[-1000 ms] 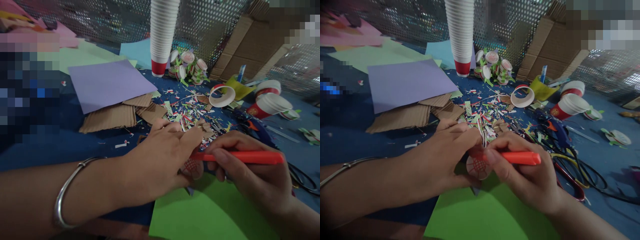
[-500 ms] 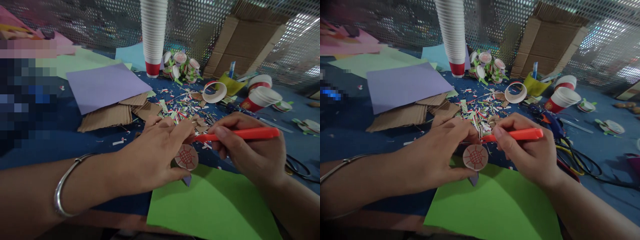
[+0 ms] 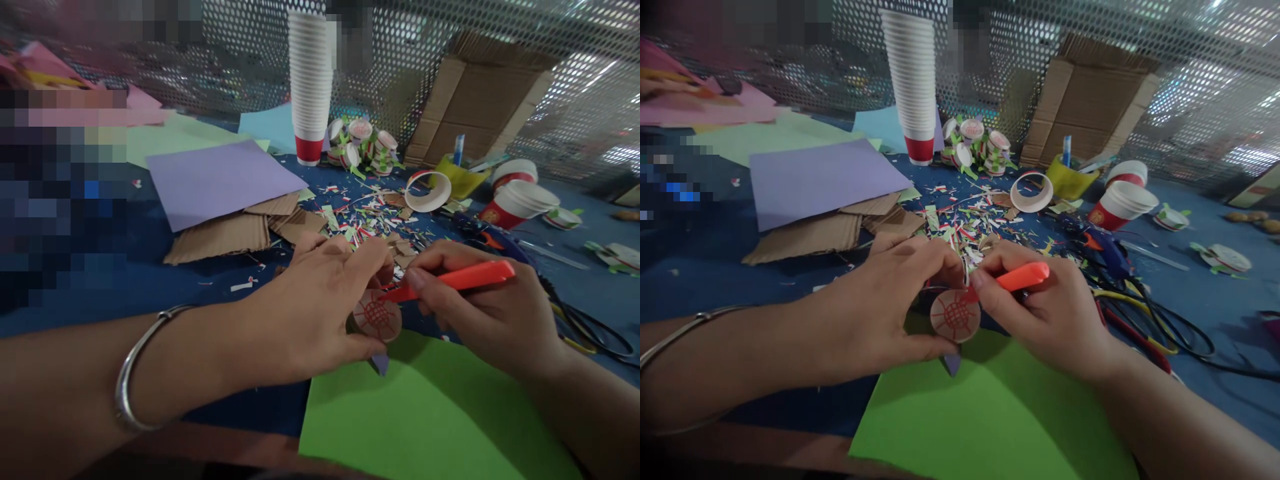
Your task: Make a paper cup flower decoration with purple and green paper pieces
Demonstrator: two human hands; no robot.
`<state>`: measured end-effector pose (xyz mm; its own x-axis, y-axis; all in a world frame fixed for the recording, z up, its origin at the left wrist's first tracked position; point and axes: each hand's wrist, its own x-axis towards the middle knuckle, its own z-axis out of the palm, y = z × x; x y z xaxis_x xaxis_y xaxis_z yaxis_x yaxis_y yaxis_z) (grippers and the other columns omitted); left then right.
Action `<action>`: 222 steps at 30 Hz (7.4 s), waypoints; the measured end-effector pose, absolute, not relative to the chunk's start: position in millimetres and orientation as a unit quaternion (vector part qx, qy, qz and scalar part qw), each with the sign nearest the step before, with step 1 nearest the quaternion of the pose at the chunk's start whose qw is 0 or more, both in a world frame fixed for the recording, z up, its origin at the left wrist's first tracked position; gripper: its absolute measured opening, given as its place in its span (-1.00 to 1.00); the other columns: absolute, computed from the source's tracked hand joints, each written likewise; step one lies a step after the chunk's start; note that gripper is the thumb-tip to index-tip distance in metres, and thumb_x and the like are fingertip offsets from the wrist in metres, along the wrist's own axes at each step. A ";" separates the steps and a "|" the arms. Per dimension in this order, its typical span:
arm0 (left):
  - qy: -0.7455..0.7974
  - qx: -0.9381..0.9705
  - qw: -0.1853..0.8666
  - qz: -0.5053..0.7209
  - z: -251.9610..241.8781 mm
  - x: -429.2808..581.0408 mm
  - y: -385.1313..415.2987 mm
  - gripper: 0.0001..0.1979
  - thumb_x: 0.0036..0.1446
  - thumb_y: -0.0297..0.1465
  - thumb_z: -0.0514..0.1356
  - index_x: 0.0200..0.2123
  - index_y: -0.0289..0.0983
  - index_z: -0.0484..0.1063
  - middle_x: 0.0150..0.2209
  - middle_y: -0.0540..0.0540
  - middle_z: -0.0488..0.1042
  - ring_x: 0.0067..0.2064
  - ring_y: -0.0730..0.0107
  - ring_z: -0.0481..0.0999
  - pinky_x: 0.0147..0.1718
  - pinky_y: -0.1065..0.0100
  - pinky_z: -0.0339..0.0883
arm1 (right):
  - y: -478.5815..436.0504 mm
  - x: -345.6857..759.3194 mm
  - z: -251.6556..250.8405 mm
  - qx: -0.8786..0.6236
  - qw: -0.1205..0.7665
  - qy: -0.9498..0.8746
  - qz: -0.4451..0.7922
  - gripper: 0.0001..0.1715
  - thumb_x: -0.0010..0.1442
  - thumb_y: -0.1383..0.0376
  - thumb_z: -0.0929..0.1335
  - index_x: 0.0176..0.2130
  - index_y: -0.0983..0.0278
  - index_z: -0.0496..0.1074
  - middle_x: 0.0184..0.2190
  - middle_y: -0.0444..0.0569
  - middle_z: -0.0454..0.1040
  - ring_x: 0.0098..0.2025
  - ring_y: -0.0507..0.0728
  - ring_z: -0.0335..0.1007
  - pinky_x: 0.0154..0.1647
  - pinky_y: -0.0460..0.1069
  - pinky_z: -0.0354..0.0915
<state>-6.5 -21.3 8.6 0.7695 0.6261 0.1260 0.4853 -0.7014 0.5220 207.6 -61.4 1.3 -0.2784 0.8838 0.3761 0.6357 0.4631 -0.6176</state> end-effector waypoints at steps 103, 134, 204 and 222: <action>0.305 0.908 0.244 0.154 7.4 -5.7 -21.1 -0.63 0.07 -0.23 0.37 -0.18 -0.21 0.29 -0.21 -0.01 0.51 -0.12 0.17 0.46 -0.05 0.11 0.10 | -77.5 207.4 5.7 -0.487 0.320 -0.803 0.123 -0.78 0.24 0.40 0.33 -0.44 0.18 0.40 -0.57 -0.22 0.44 -0.59 -0.02 0.28 -0.57 -0.07 0.17; 0.298 0.912 0.235 0.157 5.1 -5.8 -21.4 -0.55 0.03 -0.23 0.44 -0.14 -0.23 0.30 -0.21 -0.01 0.53 -0.13 0.19 0.44 -0.09 0.15 0.06 | -76.4 210.9 2.8 -0.489 0.318 -0.805 0.109 -0.74 0.30 0.34 0.30 -0.45 0.18 0.36 -0.57 -0.19 0.42 -0.58 0.00 0.26 -0.57 -0.06 0.14; 0.283 0.920 0.240 0.128 8.9 -9.9 -16.3 -0.56 0.06 -0.14 0.39 -0.17 -0.21 0.27 -0.21 -0.03 0.51 -0.11 0.14 0.44 -0.12 0.15 0.10 | -81.9 202.9 9.0 -0.469 0.329 -0.799 0.184 -0.77 0.22 0.41 0.33 -0.45 0.18 0.42 -0.59 -0.23 0.44 -0.62 -0.06 0.26 -0.64 -0.14 0.14; 0.279 0.921 0.240 0.131 5.4 -10.6 -16.3 -0.52 0.05 -0.08 0.40 -0.16 -0.21 0.28 -0.21 -0.03 0.51 -0.13 0.15 0.44 -0.11 0.17 0.08 | -82.6 205.6 7.5 -0.479 0.320 -0.795 0.189 -0.77 0.20 0.42 0.32 -0.46 0.19 0.42 -0.59 -0.18 0.44 -0.62 -0.02 0.28 -0.64 -0.10 0.14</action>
<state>-10.6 -16.3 5.4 0.8105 0.5759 0.1072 0.4505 -0.7298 0.5143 205.6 -82.6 7.5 -0.3361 0.8830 0.3277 0.6408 0.4694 -0.6075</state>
